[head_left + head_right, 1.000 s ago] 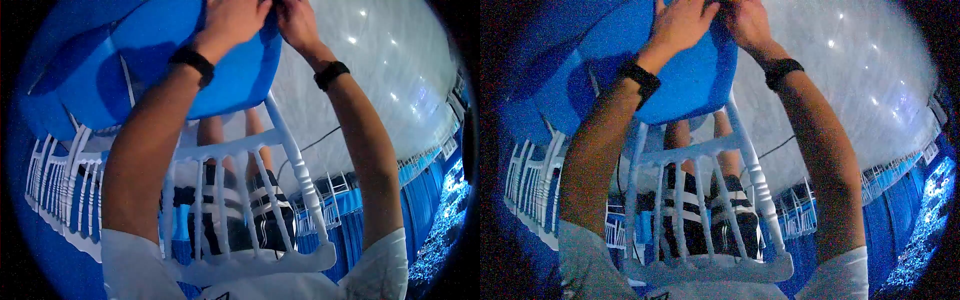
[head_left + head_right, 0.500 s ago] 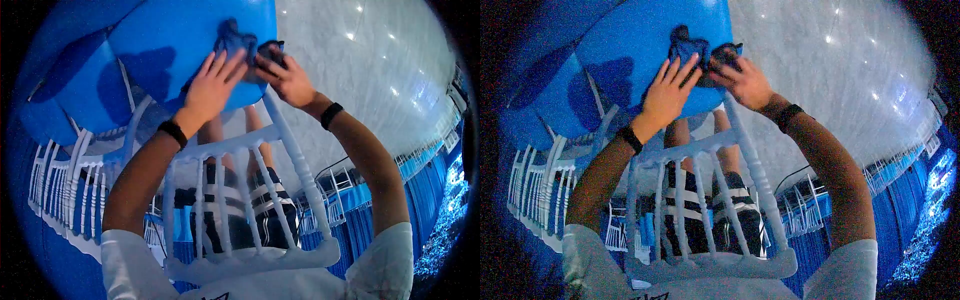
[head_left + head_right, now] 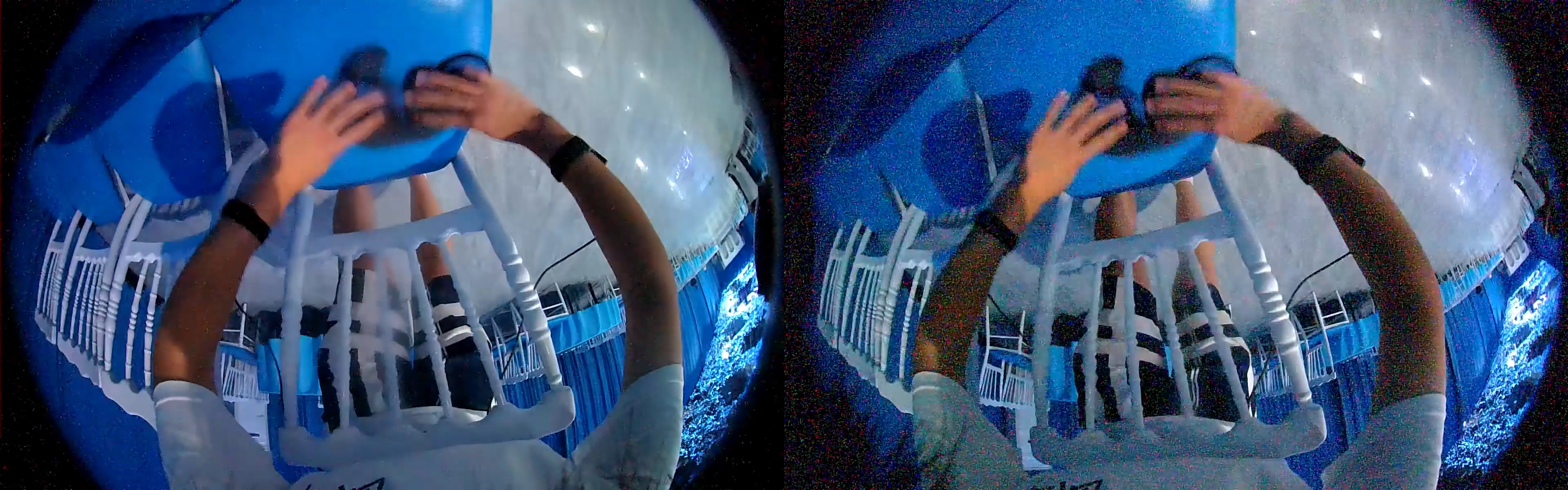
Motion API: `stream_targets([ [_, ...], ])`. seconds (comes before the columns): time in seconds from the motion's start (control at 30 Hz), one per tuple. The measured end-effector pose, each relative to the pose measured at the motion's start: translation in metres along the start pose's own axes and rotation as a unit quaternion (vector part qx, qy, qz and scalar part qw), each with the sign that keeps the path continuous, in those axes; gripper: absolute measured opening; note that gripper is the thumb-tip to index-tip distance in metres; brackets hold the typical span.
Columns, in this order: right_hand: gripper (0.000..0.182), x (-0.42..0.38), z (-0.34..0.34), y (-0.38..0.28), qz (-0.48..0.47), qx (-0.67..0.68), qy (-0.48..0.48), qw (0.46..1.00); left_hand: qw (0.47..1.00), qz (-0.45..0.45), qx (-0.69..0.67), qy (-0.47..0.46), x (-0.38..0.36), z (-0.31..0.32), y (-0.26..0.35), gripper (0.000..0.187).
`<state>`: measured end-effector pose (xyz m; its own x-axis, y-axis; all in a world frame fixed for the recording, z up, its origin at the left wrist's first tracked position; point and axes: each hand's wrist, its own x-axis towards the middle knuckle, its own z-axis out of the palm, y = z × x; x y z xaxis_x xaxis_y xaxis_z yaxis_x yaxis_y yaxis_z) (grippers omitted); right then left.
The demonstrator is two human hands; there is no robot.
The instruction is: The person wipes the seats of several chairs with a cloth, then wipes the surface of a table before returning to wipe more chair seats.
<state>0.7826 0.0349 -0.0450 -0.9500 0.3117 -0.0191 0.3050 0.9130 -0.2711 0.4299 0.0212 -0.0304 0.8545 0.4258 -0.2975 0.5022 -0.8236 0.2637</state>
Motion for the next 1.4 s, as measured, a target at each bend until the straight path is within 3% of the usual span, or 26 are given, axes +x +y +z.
stream_targets([
  [0.07,0.059,0.021,-0.017,0.021,0.105,-0.004,0.004,0.994,0.996,-0.056,0.062,0.022,-0.002,-0.019,-0.039,0.065],
  [0.17,0.05,0.074,-0.049,0.02,0.232,0.059,0.035,0.97,0.984,-0.138,0.099,0.049,-0.002,-0.036,-0.073,0.069],
  [0.27,0.064,0.103,-0.025,-0.003,0.354,-0.082,0.021,0.931,0.973,-0.199,0.018,0.114,-0.005,-0.041,-0.069,0.062],
  [0.33,0.062,0.108,-0.01,-0.015,0.301,0.017,0.048,0.952,0.96,-0.234,-0.04,0.148,-0.008,-0.025,-0.05,0.058],
  [0.37,0.061,0.11,-0.011,-0.023,0.265,0.059,0.043,0.961,0.967,-0.232,-0.02,0.109,-0.013,-0.021,-0.039,0.051],
  [0.53,0.055,0.103,0.003,-0.074,0.106,0.141,-0.009,0.984,0.988,-0.101,-0.115,0.009,-0.077,-0.018,0.0,0.044],
  [0.6,0.052,0.093,0.009,-0.091,0.026,0.112,-0.033,0.993,0.981,-0.05,-0.182,-0.042,-0.089,-0.017,0.016,0.046],
  [0.67,0.047,0.063,0.047,-0.106,0.03,0.36,-0.026,0.932,0.974,0.032,-0.214,-0.066,-0.096,-0.001,0.03,0.039],
  [0.73,0.037,0.063,-0.006,-0.101,-0.086,0.153,-0.132,0.976,0.948,0.099,-0.268,-0.142,-0.09,-0.008,0.032,0.042],
  [0.77,0.03,0.07,-0.03,-0.09,-0.156,0.086,-0.182,0.967,0.911,0.075,-0.308,-0.264,-0.077,-0.014,0.035,0.042],
  [0.83,0.024,0.018,0.007,-0.095,0.011,0.275,-0.143,0.951,0.788,0.01,-0.373,-0.49,-0.053,-0.031,0.039,0.044],
  [0.9,0.019,-0.045,0.015,-0.084,0.136,0.32,-0.141,0.927,0.839,0.004,-0.375,-0.394,-0.057,-0.072,0.03,0.051],
  [0.97,0.017,-0.076,-0.039,-0.081,0.275,0.232,-0.196,0.912,0.855,-0.003,-0.373,-0.362,-0.064,-0.12,0.016,0.056],
  [1.0,0.018,-0.083,-0.082,-0.085,0.365,0.184,-0.221,0.885,0.855,-0.008,-0.378,-0.355,-0.065,-0.155,0.007,0.058],
  [1.07,0.017,-0.105,-0.105,-0.119,0.506,0.232,-0.205,0.805,0.868,-0.056,-0.404,-0.285,-0.097,-0.194,-0.004,0.058],
  [1.1,0.016,-0.133,-0.087,-0.152,0.516,0.192,-0.245,0.798,0.876,-0.061,-0.404,-0.256,-0.114,-0.224,-0.008,0.057],
  [1.13,0.015,-0.124,-0.124,-0.187,0.59,0.27,-0.193,0.736,0.885,-0.067,-0.401,-0.225,-0.128,-0.257,-0.013,0.056],
  [1.17,0.014,-0.117,-0.144,-0.214,0.539,0.252,-0.129,0.793,0.892,-0.08,-0.373,-0.243,-0.142,-0.291,-0.014,0.053],
  [1.2,0.014,-0.124,-0.155,-0.243,0.515,0.237,-0.103,0.817,0.912,-0.082,-0.369,-0.158,-0.168,-0.293,-0.012,0.054],
  [1.27,0.022,-0.13,-0.199,-0.276,0.625,0.255,-0.176,0.717,0.92,-0.126,-0.334,-0.162,-0.198,-0.348,0.006,0.055],
  [1.3,0.031,-0.185,-0.161,-0.316,0.636,0.217,0.056,0.739,0.927,-0.135,-0.317,-0.146,-0.214,-0.373,0.02,0.055],
  [1.33,0.041,-0.207,-0.167,-0.328,0.704,0.284,0.039,0.65,0.922,-0.136,-0.33,-0.147,-0.231,-0.389,0.032,0.055],
  [1.37,0.045,-0.23,-0.16,-0.348,0.726,0.344,0.17,0.571,0.932,-0.149,-0.317,-0.098,-0.252,-0.397,0.051,0.054],
  [1.4,0.047,-0.222,-0.197,-0.364,0.722,0.386,0.246,0.518,0.931,-0.148,-0.323,-0.081,-0.267,-0.409,0.07,0.053],
])
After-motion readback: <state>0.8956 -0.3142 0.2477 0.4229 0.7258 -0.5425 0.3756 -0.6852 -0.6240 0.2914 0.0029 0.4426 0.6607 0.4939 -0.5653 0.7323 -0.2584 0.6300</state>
